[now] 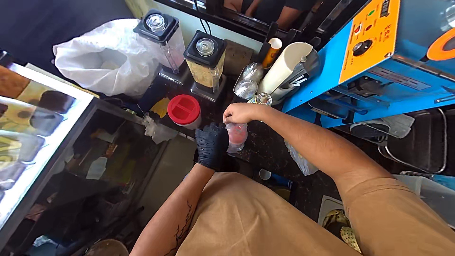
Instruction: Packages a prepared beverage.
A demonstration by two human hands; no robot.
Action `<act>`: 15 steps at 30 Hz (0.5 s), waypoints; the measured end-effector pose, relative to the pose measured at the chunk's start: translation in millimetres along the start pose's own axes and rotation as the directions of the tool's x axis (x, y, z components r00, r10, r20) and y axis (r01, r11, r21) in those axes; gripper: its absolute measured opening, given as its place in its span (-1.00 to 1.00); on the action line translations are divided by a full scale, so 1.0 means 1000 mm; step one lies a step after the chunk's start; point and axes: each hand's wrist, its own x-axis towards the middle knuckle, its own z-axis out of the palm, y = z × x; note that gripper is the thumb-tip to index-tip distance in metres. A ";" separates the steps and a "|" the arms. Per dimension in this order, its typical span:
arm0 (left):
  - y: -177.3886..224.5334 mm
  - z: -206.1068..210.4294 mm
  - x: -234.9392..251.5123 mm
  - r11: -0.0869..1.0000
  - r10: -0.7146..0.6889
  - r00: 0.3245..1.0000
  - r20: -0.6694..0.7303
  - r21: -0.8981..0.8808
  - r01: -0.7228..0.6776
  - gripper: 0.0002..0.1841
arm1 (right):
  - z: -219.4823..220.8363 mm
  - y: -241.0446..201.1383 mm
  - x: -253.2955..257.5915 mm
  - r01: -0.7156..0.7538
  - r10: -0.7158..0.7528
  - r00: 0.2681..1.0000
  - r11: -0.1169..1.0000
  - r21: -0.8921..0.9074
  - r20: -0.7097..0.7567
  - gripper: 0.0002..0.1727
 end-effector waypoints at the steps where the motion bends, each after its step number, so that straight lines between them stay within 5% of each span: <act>1: 0.003 -0.004 0.003 1.000 -0.002 0.998 0.067 0.011 0.002 -0.78 | 0.001 0.003 -0.002 0.005 -0.004 1.000 1.000 0.028 -0.030 -0.63; 3: 0.002 -0.010 0.011 0.989 -0.054 0.972 0.228 -0.123 0.084 -0.73 | 0.003 0.011 -0.008 0.086 -0.071 0.992 0.985 0.150 -0.106 -0.68; 5: -0.010 -0.009 0.021 0.852 -0.077 0.903 0.423 -0.443 0.280 -0.68 | 0.008 0.022 -0.015 0.211 -0.166 0.974 0.915 0.344 -0.155 -0.70; 7: -0.021 -0.001 0.026 0.414 -0.004 0.835 0.550 -0.760 0.502 -0.74 | 0.014 0.034 -0.021 0.281 -0.218 0.959 0.829 0.484 -0.183 -0.60; 9: -0.023 0.004 0.027 -0.031 0.094 0.757 0.647 -0.758 0.652 -0.79 | 0.022 0.041 -0.024 0.313 -0.204 0.946 0.778 0.545 -0.253 -0.63; 10: -0.022 0.006 0.028 -0.121 0.128 0.731 0.670 -0.721 0.682 -0.79 | 0.026 0.043 -0.025 0.323 -0.176 0.937 0.767 0.554 -0.302 -0.65; 15: -0.016 0.008 0.039 -0.152 0.191 0.702 0.686 -0.686 0.711 -0.68 | 0.044 0.046 -0.039 0.269 0.031 0.812 0.866 0.421 -0.583 -0.68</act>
